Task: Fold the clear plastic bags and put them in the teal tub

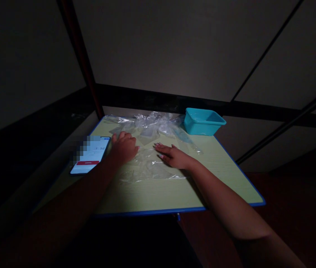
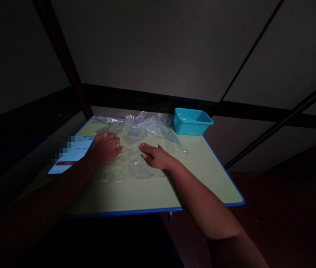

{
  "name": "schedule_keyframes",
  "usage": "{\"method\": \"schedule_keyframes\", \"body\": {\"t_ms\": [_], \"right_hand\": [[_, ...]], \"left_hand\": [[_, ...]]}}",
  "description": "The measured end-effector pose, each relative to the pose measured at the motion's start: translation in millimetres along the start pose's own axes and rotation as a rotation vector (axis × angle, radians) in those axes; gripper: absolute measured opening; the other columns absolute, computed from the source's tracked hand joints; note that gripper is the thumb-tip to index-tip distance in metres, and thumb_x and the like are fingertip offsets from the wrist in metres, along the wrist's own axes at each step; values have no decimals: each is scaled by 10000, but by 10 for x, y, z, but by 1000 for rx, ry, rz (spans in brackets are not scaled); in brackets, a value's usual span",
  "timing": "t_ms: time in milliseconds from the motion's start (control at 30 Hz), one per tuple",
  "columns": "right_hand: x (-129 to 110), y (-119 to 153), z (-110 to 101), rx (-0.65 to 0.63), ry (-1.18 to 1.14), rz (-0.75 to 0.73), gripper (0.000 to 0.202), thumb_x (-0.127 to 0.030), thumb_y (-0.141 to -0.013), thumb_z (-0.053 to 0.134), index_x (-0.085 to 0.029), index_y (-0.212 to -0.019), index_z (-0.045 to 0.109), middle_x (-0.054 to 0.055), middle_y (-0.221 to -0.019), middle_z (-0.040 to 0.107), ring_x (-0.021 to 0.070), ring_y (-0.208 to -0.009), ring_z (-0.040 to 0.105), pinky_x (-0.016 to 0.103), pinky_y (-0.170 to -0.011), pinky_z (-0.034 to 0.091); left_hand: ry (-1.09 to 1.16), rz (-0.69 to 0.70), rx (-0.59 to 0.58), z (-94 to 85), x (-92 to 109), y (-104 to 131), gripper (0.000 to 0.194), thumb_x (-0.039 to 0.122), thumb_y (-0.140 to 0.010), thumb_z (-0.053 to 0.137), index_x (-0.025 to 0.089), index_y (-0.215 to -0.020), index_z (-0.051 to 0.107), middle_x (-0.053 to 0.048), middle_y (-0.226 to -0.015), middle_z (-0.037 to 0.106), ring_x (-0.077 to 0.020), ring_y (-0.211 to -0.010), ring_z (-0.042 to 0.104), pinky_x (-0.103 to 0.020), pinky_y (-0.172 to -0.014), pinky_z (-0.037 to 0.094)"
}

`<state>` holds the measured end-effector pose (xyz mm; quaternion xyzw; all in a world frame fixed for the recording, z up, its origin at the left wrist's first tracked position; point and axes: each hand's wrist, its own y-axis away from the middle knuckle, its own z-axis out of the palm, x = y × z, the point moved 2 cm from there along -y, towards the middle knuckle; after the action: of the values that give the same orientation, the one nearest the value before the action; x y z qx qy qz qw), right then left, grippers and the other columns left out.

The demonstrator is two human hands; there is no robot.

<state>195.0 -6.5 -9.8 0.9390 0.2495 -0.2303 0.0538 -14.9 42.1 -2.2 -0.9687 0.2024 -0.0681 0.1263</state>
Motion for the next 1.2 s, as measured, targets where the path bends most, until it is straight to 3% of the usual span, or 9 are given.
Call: {"method": "schedule_keyframes", "body": {"t_ms": [100, 200, 300, 400, 600, 867, 1067, 1200], "right_hand": [[-55, 13, -18, -16, 25, 2, 505, -300, -921, 395, -254, -1421, 348, 106, -1485, 325, 245, -1394, 241, 664, -1040, 116], [-91, 28, -28, -32, 47, -3, 507, -311, -929, 387, -273, -1431, 322, 100, -1493, 307, 239, -1398, 230, 664, -1038, 106], [-101, 38, -20, -65, 79, -5, 525, -332, -935, 382, -277, -1448, 279, 103, -1506, 265, 249, -1404, 209, 678, -1032, 76], [-101, 46, -5, -97, 114, -2, 560, -360, -937, 381, -265, -1466, 226, 110, -1517, 227, 256, -1411, 182, 683, -1032, 48], [-125, 73, -18, -162, 185, 68, 638, -411, -933, 377, -200, -1489, 144, 126, -1532, 154, 268, -1421, 131, 661, -1054, 34], [-67, 121, -65, -132, 298, 277, 770, -566, -910, 325, -89, -1488, 151, 191, -1526, 121, 289, -1423, 108, 574, -1109, 96], [-24, 132, -92, -103, 300, 446, 867, -637, -876, 319, -34, -1478, 156, 218, -1522, 104, 328, -1418, 74, 596, -1102, 94], [-31, 134, -118, -110, 324, 491, 855, -626, -880, 331, -48, -1481, 145, 206, -1528, 50, 324, -1422, 34, 616, -1090, 75]], "left_hand": [[43, -40, 108, -37, 27, 10, 272, 297, -793, 559, 160, -1020, 622, -185, -1192, 573, -383, -1226, 390, -635, -1016, 199], [199, 88, 158, -45, 134, 37, 365, 314, -833, 518, 174, -1166, 575, -160, -1323, 517, -329, -1316, 338, -554, -1074, 191], [244, 304, -7, 34, 253, 87, 447, 315, -878, 451, 222, -1315, 474, -100, -1446, 418, -260, -1370, 294, -533, -1113, 116], [228, 382, -192, 163, 280, 133, 512, 305, -898, 399, 219, -1402, 368, -89, -1491, 334, -235, -1401, 238, -549, -1109, 115], [219, 326, -303, 290, 215, 138, 549, 378, -931, 308, 221, -1455, 265, -101, -1519, 239, -225, -1404, 231, -563, -1095, 140], [210, 271, -306, 254, 208, 145, 578, 447, -915, 344, 255, -1454, 266, -94, -1528, 210, -272, -1412, 196, -643, -1063, 90], [231, 257, -311, 235, 194, 154, 615, 477, -902, 356, 247, -1462, 247, -104, -1534, 189, -278, -1415, 181, -630, -1070, 71], [260, 221, -254, 203, 189, 118, 592, 453, -899, 380, 241, -1445, 291, -119, -1522, 238, -270, -1411, 200, -613, -1078, 71]]}}
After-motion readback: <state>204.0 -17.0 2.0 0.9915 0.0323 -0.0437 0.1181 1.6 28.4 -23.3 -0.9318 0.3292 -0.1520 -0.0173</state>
